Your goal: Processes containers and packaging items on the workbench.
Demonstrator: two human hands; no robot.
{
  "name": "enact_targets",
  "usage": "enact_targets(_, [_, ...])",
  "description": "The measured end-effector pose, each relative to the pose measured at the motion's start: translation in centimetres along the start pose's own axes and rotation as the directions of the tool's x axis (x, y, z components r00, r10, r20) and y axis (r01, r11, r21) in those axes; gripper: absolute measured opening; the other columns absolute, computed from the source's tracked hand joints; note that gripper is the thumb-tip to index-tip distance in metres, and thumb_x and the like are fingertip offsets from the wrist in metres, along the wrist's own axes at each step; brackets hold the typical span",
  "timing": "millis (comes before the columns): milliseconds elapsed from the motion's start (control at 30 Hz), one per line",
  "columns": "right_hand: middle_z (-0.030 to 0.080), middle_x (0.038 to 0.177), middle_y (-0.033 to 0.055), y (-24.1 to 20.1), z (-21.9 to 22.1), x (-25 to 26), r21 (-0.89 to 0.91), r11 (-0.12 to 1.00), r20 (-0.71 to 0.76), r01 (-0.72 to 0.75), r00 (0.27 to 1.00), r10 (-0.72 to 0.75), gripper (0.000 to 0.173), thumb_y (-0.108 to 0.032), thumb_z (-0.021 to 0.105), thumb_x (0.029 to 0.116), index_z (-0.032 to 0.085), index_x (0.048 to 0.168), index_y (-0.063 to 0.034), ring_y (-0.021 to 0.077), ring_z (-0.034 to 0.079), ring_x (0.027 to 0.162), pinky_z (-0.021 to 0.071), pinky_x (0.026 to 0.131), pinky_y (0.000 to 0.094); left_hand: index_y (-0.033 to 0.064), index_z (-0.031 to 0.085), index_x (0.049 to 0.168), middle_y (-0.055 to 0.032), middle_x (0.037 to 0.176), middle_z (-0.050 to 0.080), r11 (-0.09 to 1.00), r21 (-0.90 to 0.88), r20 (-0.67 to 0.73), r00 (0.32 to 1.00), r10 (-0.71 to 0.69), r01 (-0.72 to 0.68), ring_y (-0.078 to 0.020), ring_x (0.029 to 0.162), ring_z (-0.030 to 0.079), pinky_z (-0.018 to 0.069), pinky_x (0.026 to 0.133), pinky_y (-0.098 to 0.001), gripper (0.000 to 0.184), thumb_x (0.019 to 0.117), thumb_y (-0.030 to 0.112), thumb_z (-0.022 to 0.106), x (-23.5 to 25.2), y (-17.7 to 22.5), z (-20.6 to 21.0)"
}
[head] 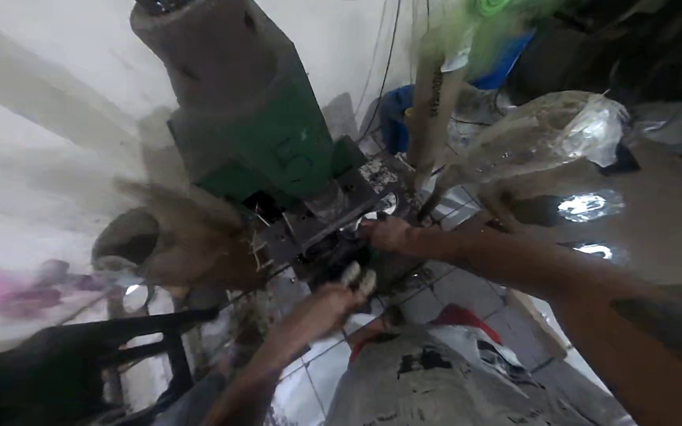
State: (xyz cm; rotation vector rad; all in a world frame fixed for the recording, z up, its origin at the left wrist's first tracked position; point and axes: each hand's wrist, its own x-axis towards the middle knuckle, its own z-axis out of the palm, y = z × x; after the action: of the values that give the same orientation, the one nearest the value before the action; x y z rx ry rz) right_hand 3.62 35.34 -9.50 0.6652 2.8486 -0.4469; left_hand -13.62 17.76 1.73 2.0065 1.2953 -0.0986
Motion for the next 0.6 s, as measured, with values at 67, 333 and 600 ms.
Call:
enact_targets(67, [0.049, 0.156, 0.0116, -3.8, 0.7, 1.3, 0.124, 0.991, 0.031, -0.050, 0.998, 0.047, 0.041, -0.009, 0.046, 0.1064, 0.054, 0.147, -0.0076, 0.0345, 0.045, 0.144, 0.0225, 0.121, 0.0665, 0.0002, 0.071, 0.109, -0.0153, 0.093, 0.072, 0.950, -0.252, -0.076, 0.983, 0.169, -0.183, -0.0248, 0.087, 0.071, 0.0583, 0.083, -0.0422, 0.022, 0.1031, 0.015, 0.057, -2.3, 2.5, 2.2])
enact_targets(333, [0.048, 0.153, 0.0197, -10.8, -1.5, 4.8, 0.087, 0.988, 0.230, 0.128, 0.962, -0.145, 0.039, -0.006, 0.059, 0.1004, 0.056, 0.137, 0.0064, 0.0403, 0.039, 0.145, 0.0285, 0.115, 0.0709, -0.0058, 0.067, 0.103, -0.0177, 0.094, 0.066, 0.848, -0.525, -0.044, 0.998, 0.052, -0.068, -0.0248, 0.089, 0.065, 0.0544, 0.081, -0.0419, 0.020, 0.0940, 0.010, 0.059, -4.8, 6.6, 5.9])
enact_targets(600, [0.070, 0.102, 0.0116, 10.4, -17.0, -6.8, 0.384, 0.843, -0.103, 0.376, 0.925, -0.365, 0.036, -0.036, 0.060, 0.1031, 0.069, 0.117, -0.0045, 0.0197, 0.068, 0.087, 0.0583, 0.072, 0.0383, 0.0011, 0.069, 0.093, 0.0005, 0.068, 0.062, 0.572, -0.814, 0.369, 0.851, 0.374, 0.102, -0.0062, 0.058, 0.057, 0.0525, 0.059, -0.0276, 0.025, 0.0980, 0.023, 0.058, 0.5, 3.6, 10.5])
